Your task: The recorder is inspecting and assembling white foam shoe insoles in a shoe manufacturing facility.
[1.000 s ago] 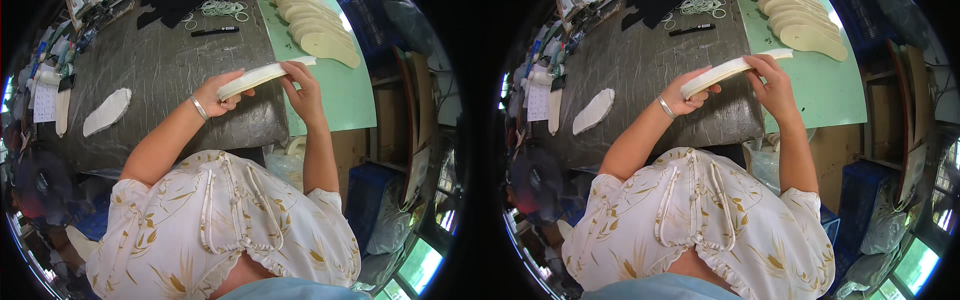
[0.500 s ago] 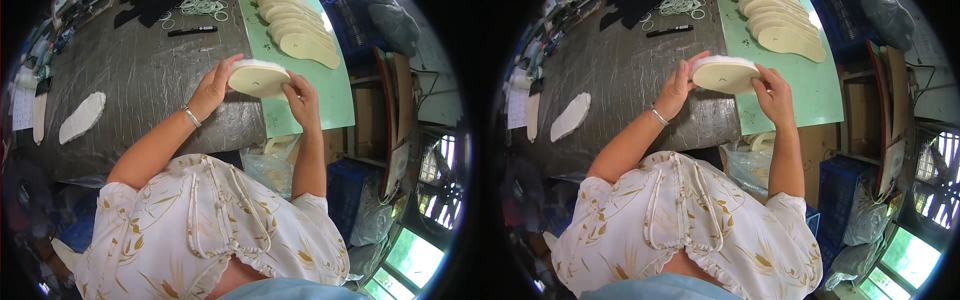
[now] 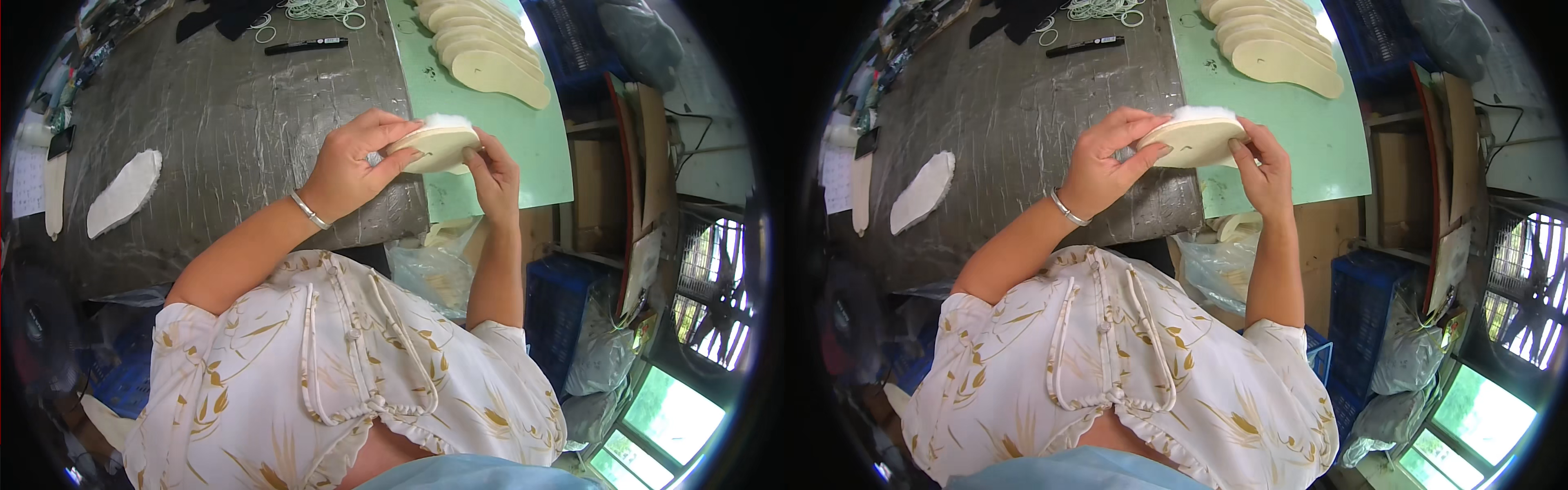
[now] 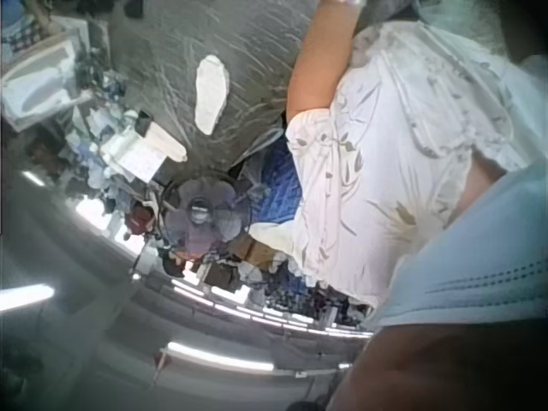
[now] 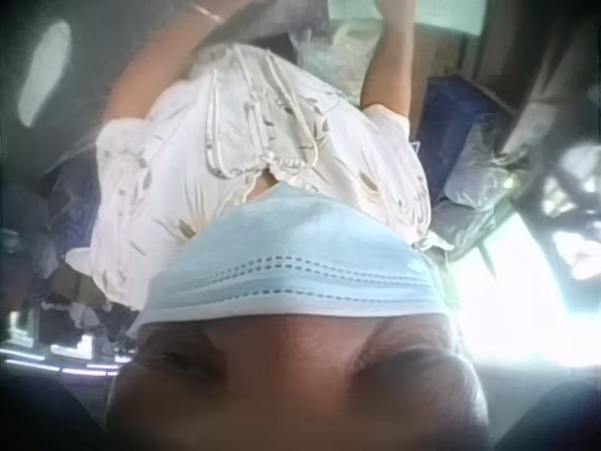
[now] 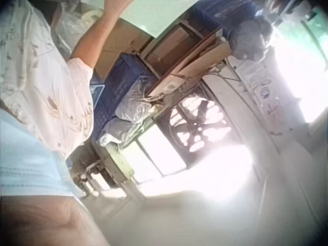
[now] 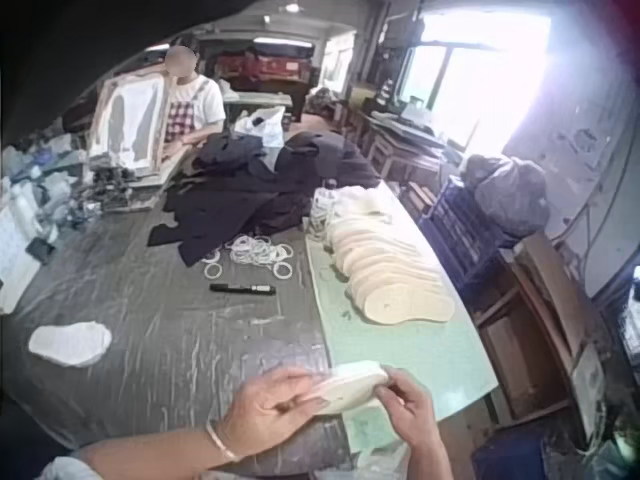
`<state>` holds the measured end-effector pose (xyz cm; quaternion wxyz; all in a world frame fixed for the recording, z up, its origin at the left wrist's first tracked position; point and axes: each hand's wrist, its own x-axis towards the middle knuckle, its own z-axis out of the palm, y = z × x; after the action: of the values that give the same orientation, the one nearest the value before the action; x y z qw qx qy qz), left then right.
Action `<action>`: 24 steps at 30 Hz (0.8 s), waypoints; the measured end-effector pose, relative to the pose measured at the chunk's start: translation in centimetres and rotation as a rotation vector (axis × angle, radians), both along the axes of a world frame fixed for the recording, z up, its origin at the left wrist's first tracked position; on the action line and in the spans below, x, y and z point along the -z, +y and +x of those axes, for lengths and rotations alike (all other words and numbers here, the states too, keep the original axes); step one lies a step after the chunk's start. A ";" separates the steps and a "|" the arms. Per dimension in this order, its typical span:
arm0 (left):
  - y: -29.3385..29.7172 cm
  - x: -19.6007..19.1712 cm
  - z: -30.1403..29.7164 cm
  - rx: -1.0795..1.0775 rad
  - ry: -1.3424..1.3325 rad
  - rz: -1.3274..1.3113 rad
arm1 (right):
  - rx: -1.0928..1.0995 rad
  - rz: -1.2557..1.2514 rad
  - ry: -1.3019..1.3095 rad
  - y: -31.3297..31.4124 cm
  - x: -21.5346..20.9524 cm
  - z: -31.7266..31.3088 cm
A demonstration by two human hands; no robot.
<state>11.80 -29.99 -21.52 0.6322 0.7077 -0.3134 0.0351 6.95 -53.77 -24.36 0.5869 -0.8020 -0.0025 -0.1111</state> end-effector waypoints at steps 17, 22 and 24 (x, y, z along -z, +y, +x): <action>-0.2 4.0 1.3 -0.053 0.297 0.303 | 0.099 -0.601 -0.035 -3.5 -2.7 2.4; 2.4 4.9 0.7 -0.028 0.160 0.315 | 0.226 -0.710 0.046 -11.3 0.5 7.9; 4.2 5.4 0.4 -0.085 0.176 0.305 | 0.288 -0.711 -0.065 -14.1 2.7 10.8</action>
<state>12.16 -25.75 -26.90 0.5403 0.8085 -0.2284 -0.0480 17.71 -67.91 -27.05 0.2499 -0.9437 0.0530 -0.2101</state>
